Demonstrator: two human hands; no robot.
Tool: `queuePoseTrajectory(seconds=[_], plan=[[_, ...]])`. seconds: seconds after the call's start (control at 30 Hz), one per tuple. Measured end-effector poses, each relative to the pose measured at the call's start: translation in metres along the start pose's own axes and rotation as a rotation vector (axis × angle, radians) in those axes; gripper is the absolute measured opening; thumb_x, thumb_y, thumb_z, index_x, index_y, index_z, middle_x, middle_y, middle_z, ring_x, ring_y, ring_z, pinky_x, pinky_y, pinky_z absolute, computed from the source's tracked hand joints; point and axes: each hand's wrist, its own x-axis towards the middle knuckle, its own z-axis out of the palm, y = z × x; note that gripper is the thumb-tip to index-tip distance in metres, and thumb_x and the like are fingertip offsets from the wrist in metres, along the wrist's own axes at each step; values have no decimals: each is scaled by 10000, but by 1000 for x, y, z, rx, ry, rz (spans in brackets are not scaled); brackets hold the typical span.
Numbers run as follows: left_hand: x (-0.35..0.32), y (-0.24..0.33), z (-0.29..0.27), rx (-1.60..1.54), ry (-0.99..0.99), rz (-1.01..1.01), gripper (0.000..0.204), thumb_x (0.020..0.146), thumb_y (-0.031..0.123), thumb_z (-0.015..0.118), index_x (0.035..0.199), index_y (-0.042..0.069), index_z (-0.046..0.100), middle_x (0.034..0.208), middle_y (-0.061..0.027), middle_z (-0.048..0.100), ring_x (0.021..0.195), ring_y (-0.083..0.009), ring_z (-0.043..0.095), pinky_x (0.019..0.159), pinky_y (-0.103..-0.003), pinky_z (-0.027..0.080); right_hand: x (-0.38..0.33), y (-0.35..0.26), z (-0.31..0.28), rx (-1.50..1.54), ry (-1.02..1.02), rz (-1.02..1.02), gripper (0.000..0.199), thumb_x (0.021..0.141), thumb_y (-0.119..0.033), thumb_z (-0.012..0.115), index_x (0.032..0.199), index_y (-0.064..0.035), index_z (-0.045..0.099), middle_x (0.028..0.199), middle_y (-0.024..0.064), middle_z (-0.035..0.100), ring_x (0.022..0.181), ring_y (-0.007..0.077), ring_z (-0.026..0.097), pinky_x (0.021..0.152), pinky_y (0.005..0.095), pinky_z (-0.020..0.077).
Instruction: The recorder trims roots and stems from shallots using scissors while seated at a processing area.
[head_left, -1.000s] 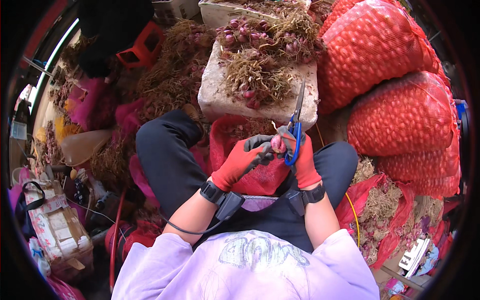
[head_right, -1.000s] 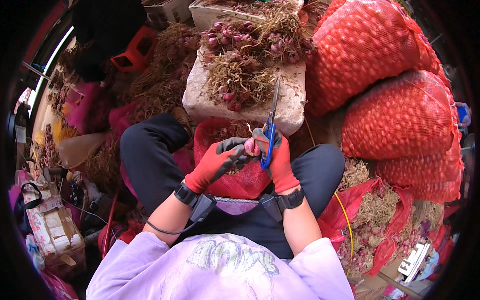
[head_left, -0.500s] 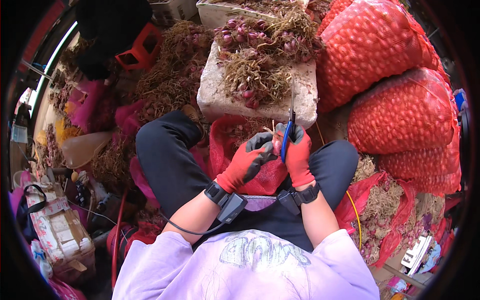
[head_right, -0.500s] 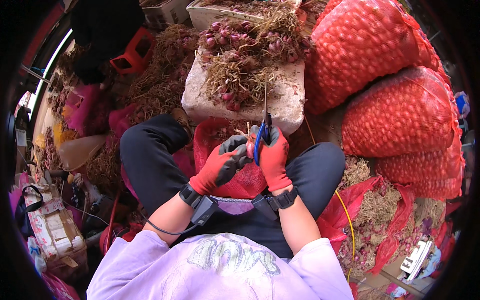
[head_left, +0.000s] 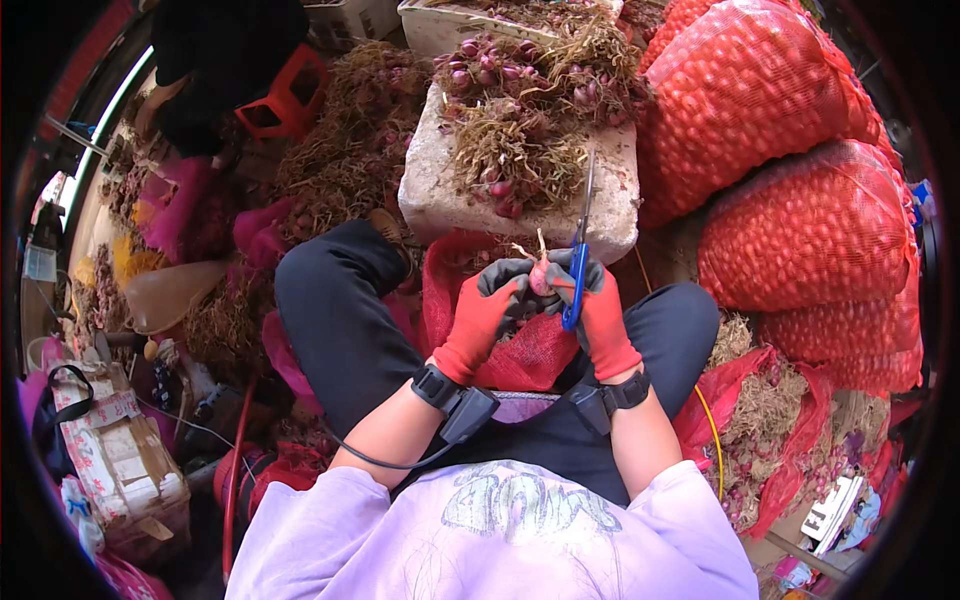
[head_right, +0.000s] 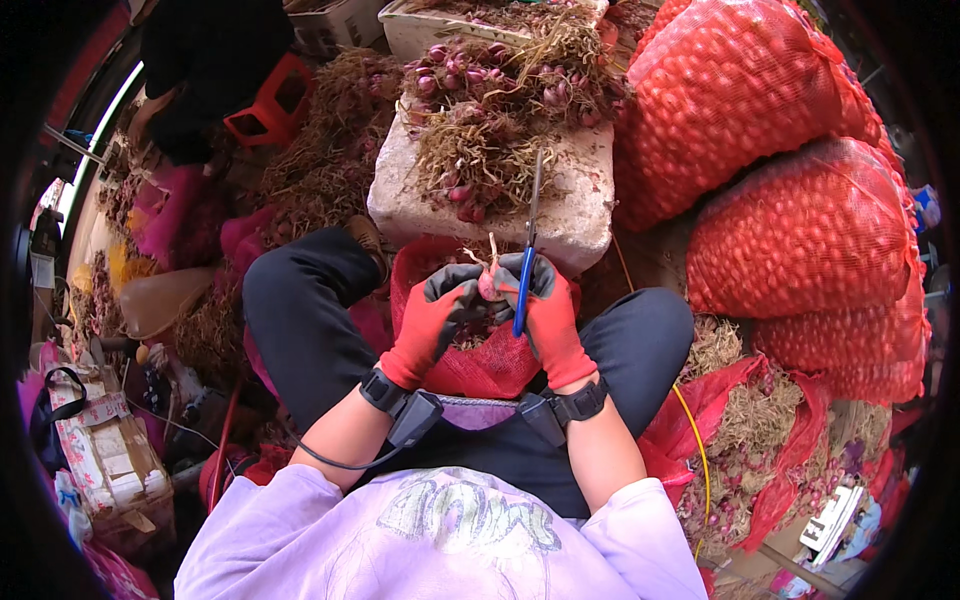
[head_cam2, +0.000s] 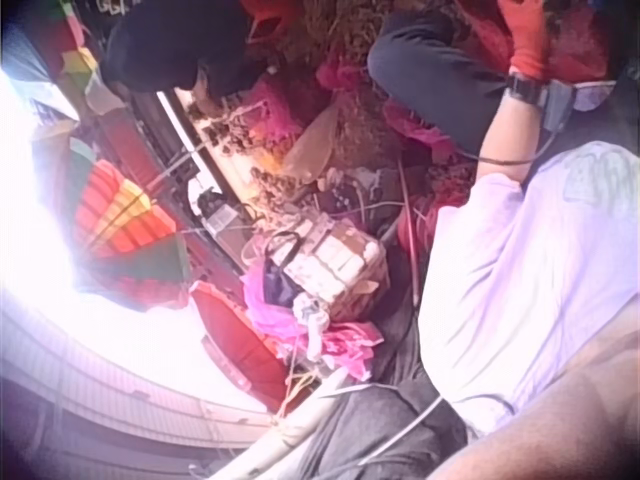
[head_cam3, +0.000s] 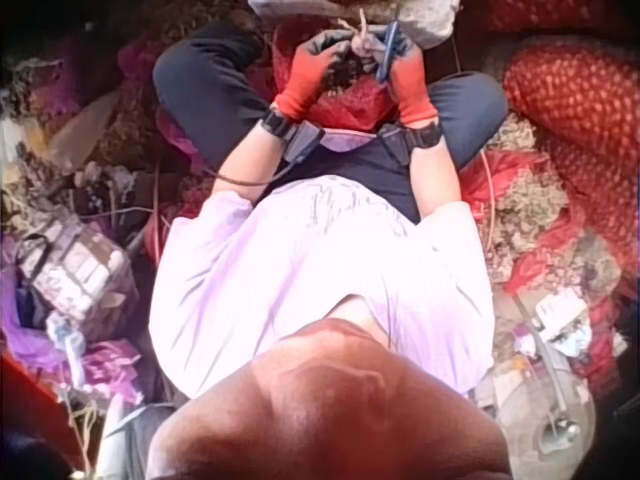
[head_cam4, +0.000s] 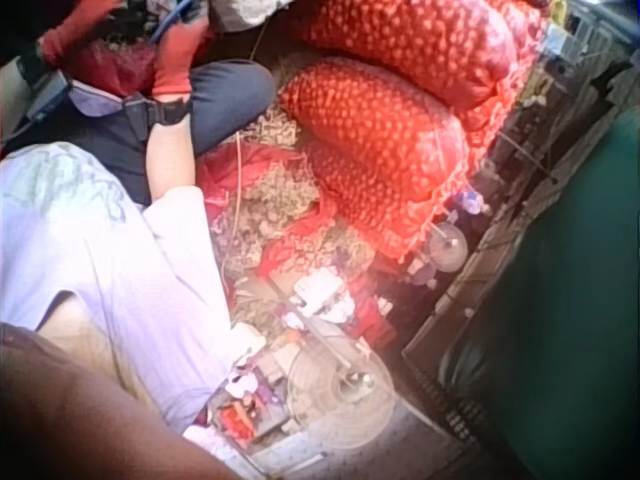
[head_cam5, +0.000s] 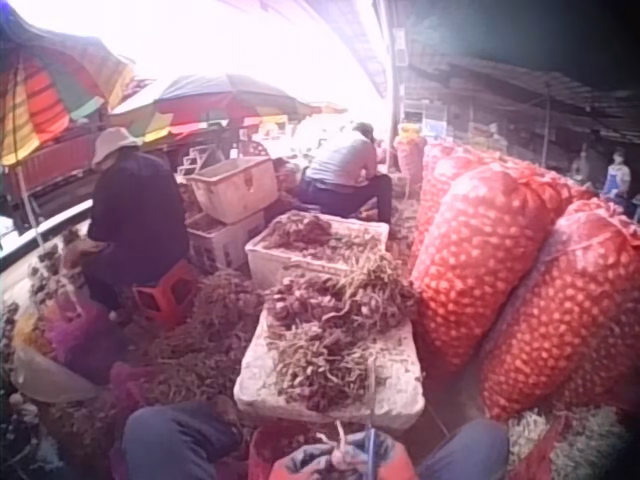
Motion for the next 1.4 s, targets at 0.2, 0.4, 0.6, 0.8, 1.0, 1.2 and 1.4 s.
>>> queuePoseTrajectory(seconds=[0.2,0.4,0.6,0.8,1.0,1.2,1.4], plan=[[-4,8,5,547,-20,342,318,721,53,705,1018,-4,610,958,-88,645,869,-184,621,788,-290,483,-1,6,7,-316,138,-258,192,807,5,647,975,20,555,863,50,632,786,109,606,739,243,497],[-6,19,1,915,-75,512,362,626,51,721,973,39,619,887,-152,611,803,-332,584,733,-357,478,-3,12,5,-273,95,-218,221,817,11,625,1017,18,532,889,54,600,809,104,580,747,240,491],[-2,17,1,1060,15,506,204,686,-13,677,881,13,621,861,-96,632,747,-222,606,695,-301,477,-4,10,7,-156,62,-140,207,818,14,630,1001,11,532,883,32,600,789,95,587,724,225,489],[8,15,-1,104,-176,-166,163,899,153,542,989,22,577,864,-6,559,718,-51,518,622,-209,439,-4,-5,10,-249,47,-147,203,821,0,640,1012,14,573,888,28,615,739,85,581,671,223,487],[7,12,-8,-304,-205,-96,207,937,134,504,1121,41,529,976,-18,566,840,-88,558,696,-227,475,0,-1,-1,-99,83,-59,185,831,6,621,1012,-3,583,828,14,610,686,74,566,591,220,475],[9,12,-4,-86,-98,-75,238,930,206,518,1095,36,549,965,-12,583,822,-72,537,698,-232,461,0,-4,-1,-103,162,4,208,822,-18,640,1021,-11,579,820,18,611,674,76,563,607,227,477],[8,13,-1,30,-97,54,263,923,239,538,1079,28,563,944,-4,589,789,-65,539,679,-215,448,-4,-3,5,-1033,113,-460,336,760,-183,734,1001,-20,568,858,112,615,732,227,586,692,311,464]])
